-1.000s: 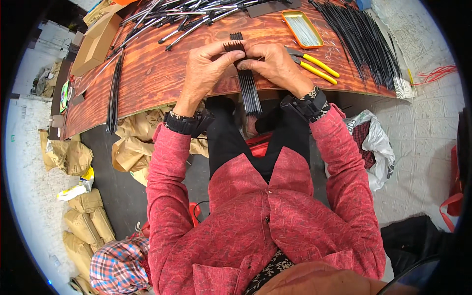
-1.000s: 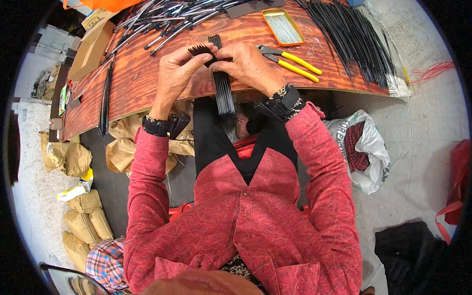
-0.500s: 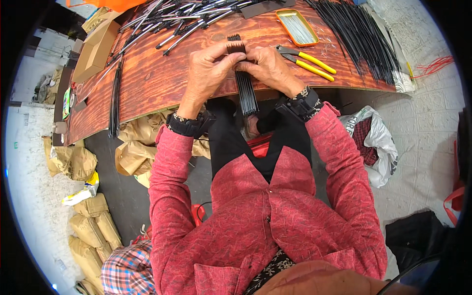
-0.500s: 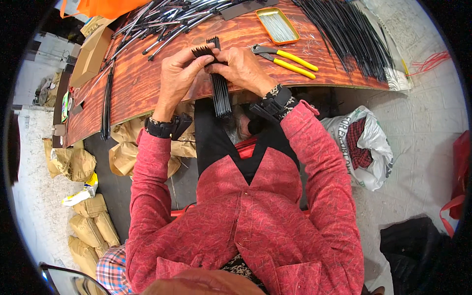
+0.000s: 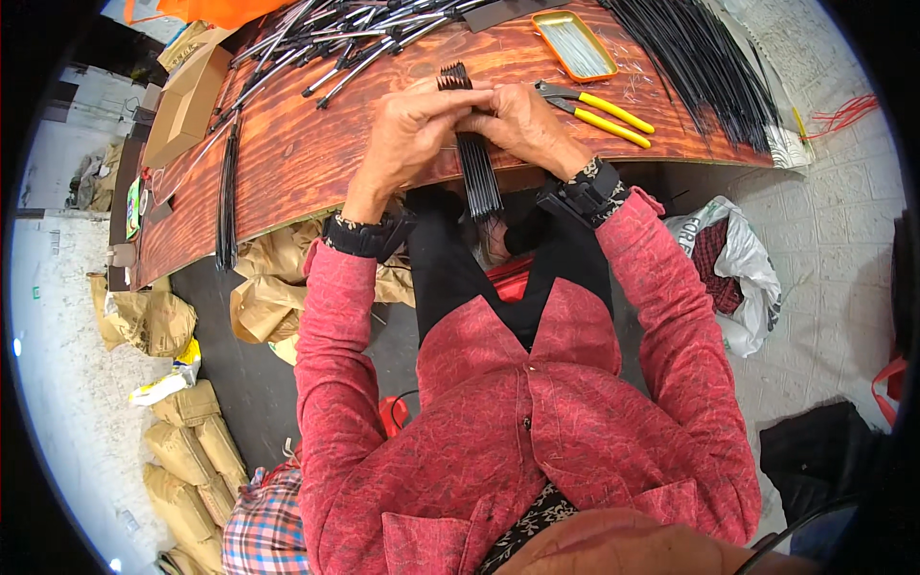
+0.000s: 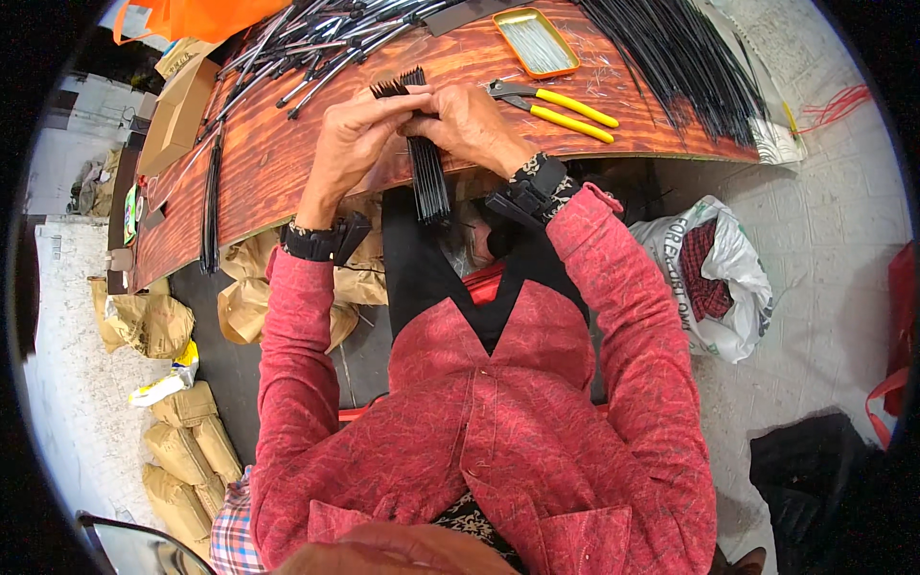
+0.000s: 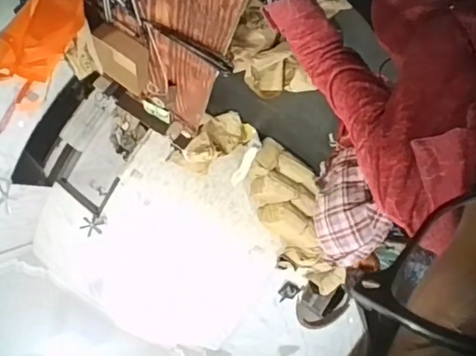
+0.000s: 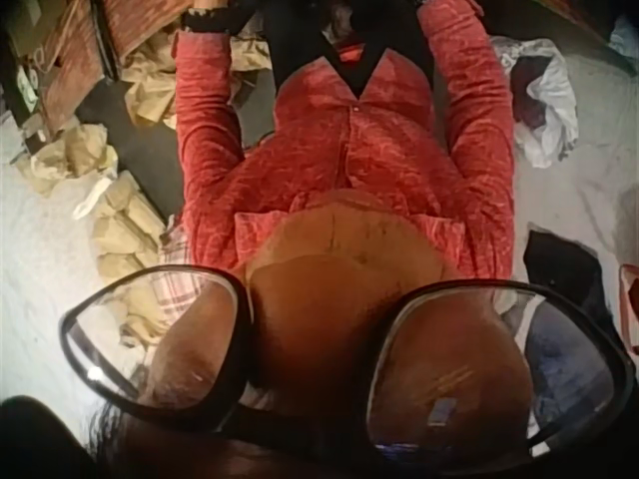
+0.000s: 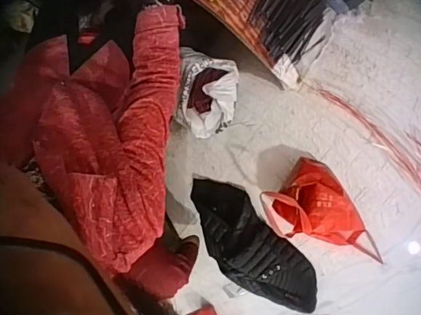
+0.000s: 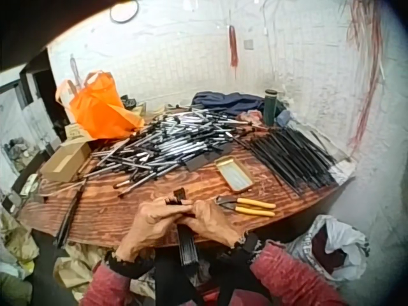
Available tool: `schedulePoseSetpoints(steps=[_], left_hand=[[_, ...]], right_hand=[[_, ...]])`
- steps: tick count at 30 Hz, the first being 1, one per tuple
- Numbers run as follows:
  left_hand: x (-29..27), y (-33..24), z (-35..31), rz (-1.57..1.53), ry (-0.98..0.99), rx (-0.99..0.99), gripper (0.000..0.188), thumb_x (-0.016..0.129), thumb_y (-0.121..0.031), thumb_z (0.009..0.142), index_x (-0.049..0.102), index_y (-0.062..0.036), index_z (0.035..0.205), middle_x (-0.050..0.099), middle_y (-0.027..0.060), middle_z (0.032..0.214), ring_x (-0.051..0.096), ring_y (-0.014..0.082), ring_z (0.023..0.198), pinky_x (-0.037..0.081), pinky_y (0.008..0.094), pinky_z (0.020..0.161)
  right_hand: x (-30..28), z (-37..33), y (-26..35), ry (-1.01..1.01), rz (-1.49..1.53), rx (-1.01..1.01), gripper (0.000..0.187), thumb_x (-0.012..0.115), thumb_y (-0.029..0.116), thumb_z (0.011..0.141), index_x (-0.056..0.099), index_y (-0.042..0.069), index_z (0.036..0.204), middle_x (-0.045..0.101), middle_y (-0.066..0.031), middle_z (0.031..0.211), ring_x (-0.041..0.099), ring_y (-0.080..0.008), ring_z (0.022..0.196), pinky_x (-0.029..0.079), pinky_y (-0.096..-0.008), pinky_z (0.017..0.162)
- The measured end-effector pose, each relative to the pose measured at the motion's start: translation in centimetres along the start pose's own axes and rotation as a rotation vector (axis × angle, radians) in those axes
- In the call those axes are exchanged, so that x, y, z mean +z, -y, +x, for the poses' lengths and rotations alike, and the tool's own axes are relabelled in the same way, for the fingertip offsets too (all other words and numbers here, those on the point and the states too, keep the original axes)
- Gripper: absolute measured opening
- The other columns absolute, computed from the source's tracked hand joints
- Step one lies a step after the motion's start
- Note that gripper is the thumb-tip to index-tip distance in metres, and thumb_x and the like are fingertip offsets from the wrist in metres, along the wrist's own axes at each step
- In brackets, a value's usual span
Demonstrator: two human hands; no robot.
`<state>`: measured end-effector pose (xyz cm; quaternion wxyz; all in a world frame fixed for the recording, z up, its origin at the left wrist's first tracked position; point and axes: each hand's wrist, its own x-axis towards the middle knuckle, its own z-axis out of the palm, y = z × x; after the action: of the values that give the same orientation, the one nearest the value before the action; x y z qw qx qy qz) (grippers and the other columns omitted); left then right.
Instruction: The recorder is aligning bundles of black wires into a fixture and using wire cutters to trim them to a specific length.
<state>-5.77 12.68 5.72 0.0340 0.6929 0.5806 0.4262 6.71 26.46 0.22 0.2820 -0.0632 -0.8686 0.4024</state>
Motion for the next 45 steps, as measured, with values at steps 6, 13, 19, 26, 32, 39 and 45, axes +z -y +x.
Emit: schedulePoseSetpoints(steps=[6, 13, 19, 26, 32, 39, 45], left_hand=[[1.0, 0.9, -0.6, -0.111, -0.004, -0.126, 0.032, 0.06, 0.006, 0.084, 0.073, -0.0059, 0.111, 0.073, 0.0081, 0.109, 0.068, 0.0164, 0.092, 0.053, 0.0279, 0.083], [2.3, 0.0, -1.0, -0.088, -0.029, -0.135, 0.035, 0.058, 0.01, 0.083, 0.074, -0.0056, 0.11, 0.074, 0.0089, 0.107, 0.069, 0.0159, 0.092, 0.054, 0.0266, 0.084], [3.1, 0.6, -0.9, -0.111, -0.115, -0.17, 0.035, 0.058, 0.008, 0.081, 0.076, -0.0089, 0.105, 0.074, 0.0093, 0.094, 0.07, 0.0163, 0.084, 0.054, 0.0264, 0.076], [3.3, 1.6, -0.4, -0.188, -0.175, -0.091, 0.029, 0.059, 0.007, 0.083, 0.076, -0.0054, 0.103, 0.075, 0.0079, 0.096, 0.07, 0.0159, 0.087, 0.054, 0.0255, 0.079], [2.8, 0.7, -1.6, -0.159, -0.153, -0.17, 0.028, 0.059, 0.006, 0.084, 0.076, -0.006, 0.103, 0.075, 0.0087, 0.097, 0.07, 0.0154, 0.087, 0.054, 0.0256, 0.079], [2.6, 0.8, -1.5, -0.157, -0.218, -0.159, 0.025, 0.065, 0.004, 0.083, 0.076, -0.0065, 0.103, 0.075, 0.009, 0.094, 0.07, 0.0155, 0.086, 0.054, 0.0254, 0.075], [2.6, 1.3, -1.3, -0.18, -0.176, -0.206, 0.025, 0.065, 0.004, 0.085, 0.075, -0.0059, 0.105, 0.075, 0.0084, 0.097, 0.07, 0.0141, 0.087, 0.053, 0.0251, 0.077]], right_hand=[[0.4, -0.4, -1.2, 0.028, -0.006, 0.082, 0.028, 0.072, 0.029, 0.082, 0.073, 0.007, 0.099, 0.069, -0.0188, 0.085, 0.068, -0.0348, 0.08, 0.053, -0.0403, 0.071], [0.4, -1.0, -0.7, -0.042, 0.082, 0.121, 0.029, 0.074, 0.027, 0.08, 0.072, 0.004, 0.098, 0.069, -0.0201, 0.085, 0.07, -0.0337, 0.083, 0.053, -0.0395, 0.073], [0.6, -0.7, -1.6, -0.052, 0.109, 0.104, 0.03, 0.076, 0.027, 0.079, 0.071, 0.003, 0.096, 0.069, -0.0202, 0.085, 0.07, -0.0336, 0.081, 0.053, -0.0399, 0.071], [0.4, 0.2, -2.9, -0.026, -0.005, 0.087, 0.036, 0.075, 0.035, 0.079, 0.072, 0.004, 0.098, 0.069, -0.0203, 0.084, 0.07, -0.0332, 0.081, 0.053, -0.0392, 0.07], [-1.5, -1.0, 0.2, 0.163, -0.083, 0.09, 0.034, 0.071, 0.032, 0.083, 0.072, 0.006, 0.104, 0.07, -0.0181, 0.089, 0.07, -0.0284, 0.083, 0.052, -0.0369, 0.073], [-10.3, 1.4, -1.5, 0.139, -0.471, 0.135, 0.029, 0.067, 0.027, 0.085, 0.072, 0.003, 0.101, 0.07, -0.0187, 0.088, 0.068, -0.0311, 0.082, 0.052, -0.0403, 0.073], [-12.7, 3.3, -7.5, -0.031, -0.881, 0.192, 0.025, 0.063, 0.026, 0.082, 0.072, 0.003, 0.084, 0.07, -0.0204, 0.086, 0.069, -0.0361, 0.081, 0.053, -0.0471, 0.073]])
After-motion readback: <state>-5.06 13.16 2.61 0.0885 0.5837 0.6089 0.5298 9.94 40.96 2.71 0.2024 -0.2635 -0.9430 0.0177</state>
